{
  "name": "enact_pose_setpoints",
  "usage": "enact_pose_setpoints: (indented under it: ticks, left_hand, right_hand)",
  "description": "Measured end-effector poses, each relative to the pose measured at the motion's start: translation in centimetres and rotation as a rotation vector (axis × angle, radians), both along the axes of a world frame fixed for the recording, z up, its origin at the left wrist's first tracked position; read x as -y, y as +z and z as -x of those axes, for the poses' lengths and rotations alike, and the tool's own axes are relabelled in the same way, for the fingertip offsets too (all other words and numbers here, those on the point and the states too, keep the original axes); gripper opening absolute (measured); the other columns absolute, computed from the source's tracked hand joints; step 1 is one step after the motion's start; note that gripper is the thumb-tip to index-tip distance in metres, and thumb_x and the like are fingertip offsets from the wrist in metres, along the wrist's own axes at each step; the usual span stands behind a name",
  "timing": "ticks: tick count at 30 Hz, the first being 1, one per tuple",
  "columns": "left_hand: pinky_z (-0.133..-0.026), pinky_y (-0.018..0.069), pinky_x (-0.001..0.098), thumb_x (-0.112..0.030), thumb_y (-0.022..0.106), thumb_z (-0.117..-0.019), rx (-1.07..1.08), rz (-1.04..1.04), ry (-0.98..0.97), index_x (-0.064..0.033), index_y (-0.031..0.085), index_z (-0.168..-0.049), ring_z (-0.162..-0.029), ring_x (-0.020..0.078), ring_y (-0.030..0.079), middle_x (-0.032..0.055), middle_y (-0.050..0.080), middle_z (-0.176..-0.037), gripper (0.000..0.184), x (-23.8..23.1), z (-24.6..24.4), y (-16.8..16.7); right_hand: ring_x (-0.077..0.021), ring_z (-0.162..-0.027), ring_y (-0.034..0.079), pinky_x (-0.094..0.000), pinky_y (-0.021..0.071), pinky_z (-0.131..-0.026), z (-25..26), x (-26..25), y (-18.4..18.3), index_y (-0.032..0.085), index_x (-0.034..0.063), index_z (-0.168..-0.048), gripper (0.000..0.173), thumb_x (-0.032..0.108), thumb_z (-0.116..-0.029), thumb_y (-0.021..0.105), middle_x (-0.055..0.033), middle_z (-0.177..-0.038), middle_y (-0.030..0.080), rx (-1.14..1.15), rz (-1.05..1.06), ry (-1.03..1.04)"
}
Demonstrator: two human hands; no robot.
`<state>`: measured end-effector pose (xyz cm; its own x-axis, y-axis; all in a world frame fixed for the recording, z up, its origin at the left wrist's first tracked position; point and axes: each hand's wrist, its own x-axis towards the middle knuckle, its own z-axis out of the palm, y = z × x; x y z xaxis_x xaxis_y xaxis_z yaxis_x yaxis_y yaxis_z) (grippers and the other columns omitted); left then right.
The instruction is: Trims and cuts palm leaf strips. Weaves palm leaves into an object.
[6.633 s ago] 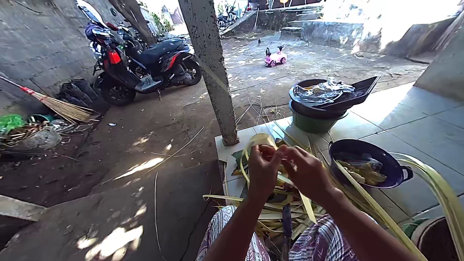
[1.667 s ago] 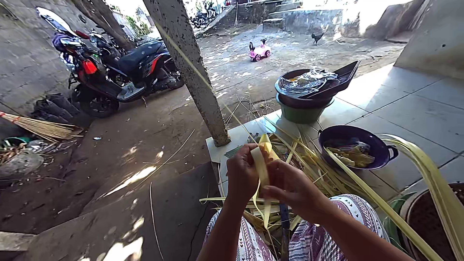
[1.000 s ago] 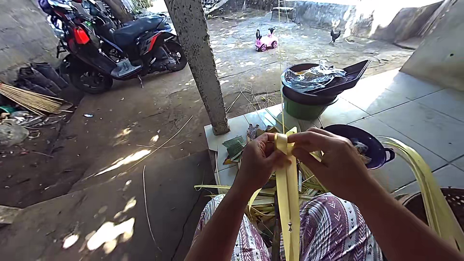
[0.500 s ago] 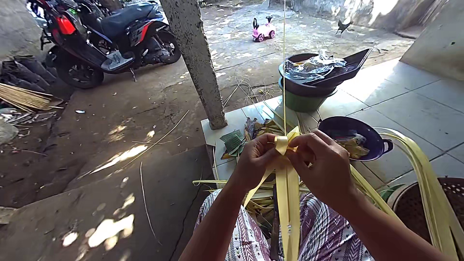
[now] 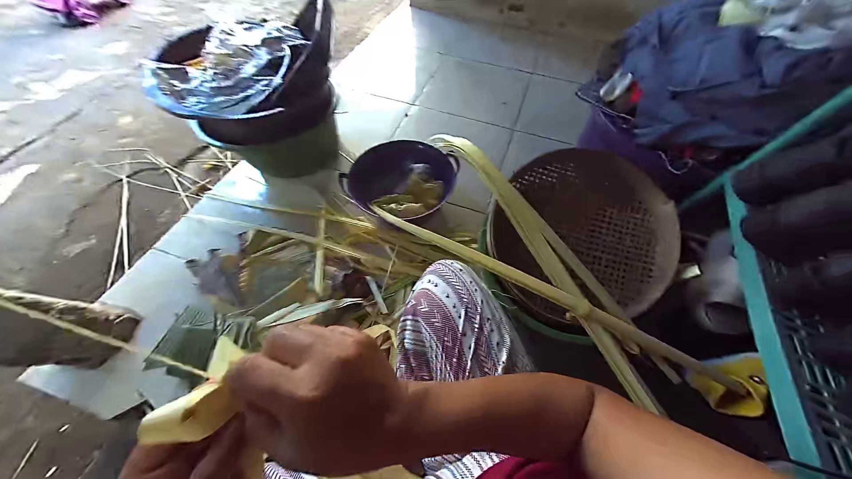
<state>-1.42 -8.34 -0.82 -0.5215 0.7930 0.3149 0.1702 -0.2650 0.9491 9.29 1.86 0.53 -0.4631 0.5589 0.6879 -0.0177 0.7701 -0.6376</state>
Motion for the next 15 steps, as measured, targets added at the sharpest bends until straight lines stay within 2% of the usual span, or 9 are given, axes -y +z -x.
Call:
enact_pose_setpoints:
  ticks: [2, 6, 9, 11, 13, 15]
  left_hand:
    - [-0.084, 0.0582, 0.0202, -0.004, 0.062, -0.0959, 0.046, -0.021, 0.005, -0.0198, 0.070, -0.108, -0.091, 0.0005, 0.071, -0.0116, 0.076, -0.099, 0.021, -0.2, 0.0, -0.4]
    - [-0.087, 0.0568, 0.0193, -0.012, 0.060, -0.1017, 0.012, -0.037, 0.054, -0.0203, 0.070, -0.110, -0.094, -0.0009, 0.070, -0.0133, 0.075, -0.101, 0.016, -0.5, -0.4, -0.4]
    - [-0.081, 0.0580, 0.0184, -0.006, 0.055, -0.1017, -0.003, -0.047, 0.126, -0.0171, 0.068, -0.109, -0.088, -0.0007, 0.070, -0.0126, 0.075, -0.097, 0.019, -0.3, -0.7, -0.3]
    - [-0.076, 0.0589, 0.0175, -0.004, 0.055, -0.1009, -0.009, -0.060, 0.170, -0.0165, 0.068, -0.109, -0.084, 0.0000, 0.071, -0.0118, 0.076, -0.096, 0.020, 0.3, -0.8, 0.0]
    - [-0.078, 0.0607, 0.0190, -0.004, 0.057, -0.1004, -0.062, -0.068, 0.217, -0.0174, 0.068, -0.109, -0.087, 0.0018, 0.073, -0.0112, 0.077, -0.098, 0.019, 1.3, -1.0, 0.5]
    - [-0.073, 0.0590, 0.0154, -0.008, 0.063, -0.0981, -0.150, -0.055, 0.307, -0.0206, 0.069, -0.108, -0.084, -0.0026, 0.071, -0.0158, 0.076, -0.097, 0.017, 2.2, -1.3, 1.0]
  right_hand:
    - [-0.0233, -0.072, 0.069, -0.0359, 0.0543, -0.059, -0.3, 0.0, -0.2, 0.078, 0.0014, -0.091, 0.011, 0.001, -0.0820, 0.072, -0.0106, -0.076, 0.068, -0.024, 0.017, -0.012]
    - [-0.0233, -0.071, 0.067, -0.0351, 0.0531, -0.059, -0.2, 0.0, -0.5, 0.077, 0.0012, -0.088, 0.008, 0.000, -0.0835, 0.070, -0.0105, -0.075, 0.067, -0.087, 0.022, 0.010]
    - [-0.0245, -0.075, 0.068, -0.0362, 0.0552, -0.064, -0.1, 0.0, -0.7, 0.076, -0.0010, -0.089, 0.007, -0.001, -0.0853, 0.070, -0.0127, -0.078, 0.067, -0.150, 0.088, 0.090]
    - [-0.0245, -0.082, 0.069, -0.0369, 0.0581, -0.070, -0.2, 0.3, -0.6, 0.072, -0.0048, -0.096, 0.013, 0.002, -0.0845, 0.073, -0.0157, -0.089, 0.069, -0.154, 0.206, 0.175]
    - [-0.0218, -0.087, 0.067, -0.0352, 0.0574, -0.076, 0.0, 0.6, -0.3, 0.066, -0.0090, -0.109, 0.031, 0.007, -0.0848, 0.076, -0.0175, -0.100, 0.068, -0.118, 0.368, 0.288]
    - [-0.0212, -0.089, 0.067, -0.0342, 0.0570, -0.080, 0.5, 0.8, 0.0, 0.065, -0.0112, -0.117, 0.037, 0.004, -0.0851, 0.076, -0.0176, -0.101, 0.069, -0.095, 0.515, 0.451]
